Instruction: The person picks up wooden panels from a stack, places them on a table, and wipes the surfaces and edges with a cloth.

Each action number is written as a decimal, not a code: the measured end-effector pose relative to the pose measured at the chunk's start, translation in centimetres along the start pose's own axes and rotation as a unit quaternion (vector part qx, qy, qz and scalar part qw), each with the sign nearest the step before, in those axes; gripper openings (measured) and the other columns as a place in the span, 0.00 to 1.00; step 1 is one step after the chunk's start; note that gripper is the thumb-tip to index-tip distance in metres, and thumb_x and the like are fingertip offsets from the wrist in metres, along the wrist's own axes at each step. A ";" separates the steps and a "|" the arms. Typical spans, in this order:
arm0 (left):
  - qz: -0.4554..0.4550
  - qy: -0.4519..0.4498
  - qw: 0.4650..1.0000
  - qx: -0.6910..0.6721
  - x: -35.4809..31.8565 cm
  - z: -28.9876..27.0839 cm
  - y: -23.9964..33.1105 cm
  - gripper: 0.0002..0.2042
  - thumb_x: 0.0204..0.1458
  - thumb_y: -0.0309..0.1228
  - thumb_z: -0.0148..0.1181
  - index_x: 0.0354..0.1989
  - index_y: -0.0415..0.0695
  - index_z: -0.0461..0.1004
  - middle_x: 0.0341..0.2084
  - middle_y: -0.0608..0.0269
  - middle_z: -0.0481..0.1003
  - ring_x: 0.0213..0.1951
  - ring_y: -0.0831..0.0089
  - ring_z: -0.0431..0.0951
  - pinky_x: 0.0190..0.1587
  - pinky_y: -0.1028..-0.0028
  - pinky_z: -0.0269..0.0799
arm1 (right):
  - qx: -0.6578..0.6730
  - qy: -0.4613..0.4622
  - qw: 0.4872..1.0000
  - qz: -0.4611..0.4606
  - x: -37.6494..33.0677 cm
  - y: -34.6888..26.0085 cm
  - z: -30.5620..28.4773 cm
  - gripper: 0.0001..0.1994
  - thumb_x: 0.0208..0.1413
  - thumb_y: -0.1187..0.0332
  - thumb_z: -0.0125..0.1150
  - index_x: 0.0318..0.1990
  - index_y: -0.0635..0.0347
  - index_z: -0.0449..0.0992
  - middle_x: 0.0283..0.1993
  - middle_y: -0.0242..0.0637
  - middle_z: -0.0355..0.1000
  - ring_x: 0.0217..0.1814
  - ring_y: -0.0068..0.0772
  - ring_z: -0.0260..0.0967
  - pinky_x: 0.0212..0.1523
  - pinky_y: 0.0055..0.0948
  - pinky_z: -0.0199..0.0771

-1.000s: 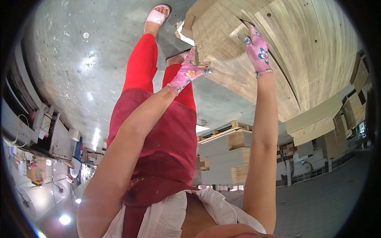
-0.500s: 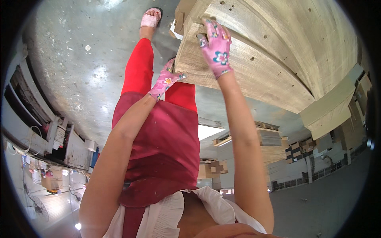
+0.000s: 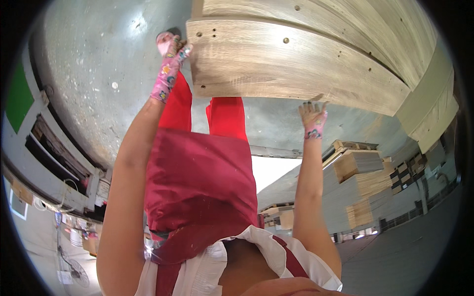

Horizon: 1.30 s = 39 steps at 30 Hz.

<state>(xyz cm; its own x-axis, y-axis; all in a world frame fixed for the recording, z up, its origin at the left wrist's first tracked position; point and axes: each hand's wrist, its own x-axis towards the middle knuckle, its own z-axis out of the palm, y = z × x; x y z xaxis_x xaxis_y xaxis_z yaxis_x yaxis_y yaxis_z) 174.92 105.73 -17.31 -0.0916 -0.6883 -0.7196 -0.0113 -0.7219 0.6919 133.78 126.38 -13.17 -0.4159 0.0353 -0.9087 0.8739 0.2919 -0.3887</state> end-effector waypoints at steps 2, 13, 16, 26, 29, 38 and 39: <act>-0.022 0.011 1.000 0.011 2.4 0.4 1.2 0.32 0.49 0.39 0.55 0.58 0.37 0.50 0.52 0.58 0.60 0.52 0.70 0.62 0.53 0.75 0.57 | 0.068 -0.098 0.993 -0.007 2.4 -2.1 0.7 0.38 0.48 0.42 0.47 0.62 0.54 0.47 0.66 0.40 0.41 0.66 0.45 0.40 0.61 0.51 0.40; 0.042 0.092 0.987 0.128 4.9 2.5 -0.1 0.24 0.45 0.40 0.60 0.45 0.34 0.66 0.35 0.56 0.73 0.36 0.72 0.70 0.40 0.76 0.64 | 0.072 -0.015 0.972 -0.222 5.7 -1.2 5.8 0.34 0.51 0.39 0.35 0.60 0.49 0.52 0.64 0.37 0.48 0.63 0.43 0.45 0.60 0.47 0.45; 0.059 0.098 0.987 0.113 5.5 1.6 -1.3 0.20 0.48 0.35 0.58 0.46 0.35 0.66 0.34 0.58 0.73 0.35 0.74 0.70 0.39 0.76 0.65 | 0.061 -0.091 0.968 -0.224 7.1 -0.6 4.3 0.34 0.52 0.39 0.33 0.60 0.50 0.52 0.64 0.37 0.47 0.64 0.42 0.45 0.60 0.45 0.46; -0.019 0.062 0.989 0.135 6.0 -20.0 3.0 0.22 0.48 0.43 0.56 0.46 0.39 0.68 0.40 0.64 0.70 0.41 0.76 0.68 0.45 0.76 0.63 | 0.154 -0.100 0.976 -0.114 -3.2 16.9 9.4 0.32 0.51 0.42 0.42 0.60 0.49 0.52 0.62 0.34 0.50 0.61 0.37 0.48 0.59 0.39 0.50; -0.009 0.056 0.993 0.107 5.7 -22.1 5.7 0.23 0.47 0.43 0.58 0.47 0.39 0.67 0.42 0.65 0.70 0.44 0.76 0.67 0.48 0.77 0.62 | 0.152 -0.105 0.981 -0.051 -4.7 18.5 10.0 0.32 0.49 0.42 0.46 0.58 0.47 0.55 0.61 0.32 0.52 0.61 0.36 0.49 0.59 0.39 0.51; -0.050 0.099 0.992 0.063 7.6 -28.9 6.1 0.23 0.49 0.36 0.57 0.51 0.40 0.63 0.43 0.66 0.69 0.45 0.78 0.68 0.49 0.78 0.62 | 0.152 -0.175 0.971 -0.055 0.9 7.5 2.3 0.28 0.52 0.43 0.42 0.57 0.47 0.56 0.58 0.37 0.55 0.58 0.41 0.53 0.55 0.50 0.54; -0.070 0.123 0.984 0.110 8.0 -29.0 6.8 0.24 0.49 0.35 0.57 0.53 0.41 0.61 0.42 0.65 0.69 0.45 0.77 0.68 0.48 0.78 0.63 | 0.146 -0.168 0.974 -0.049 1.6 6.0 2.2 0.29 0.52 0.43 0.42 0.57 0.47 0.56 0.59 0.37 0.55 0.59 0.42 0.52 0.55 0.51 0.54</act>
<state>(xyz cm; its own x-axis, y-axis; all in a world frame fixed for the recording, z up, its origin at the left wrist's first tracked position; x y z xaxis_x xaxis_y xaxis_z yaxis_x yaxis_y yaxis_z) 202.95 93.25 -20.11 0.1691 -0.5988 -0.7828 -0.2237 -0.7968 0.5612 138.92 126.08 -17.27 -0.4374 -0.3081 -0.8449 0.8892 -0.0078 -0.4575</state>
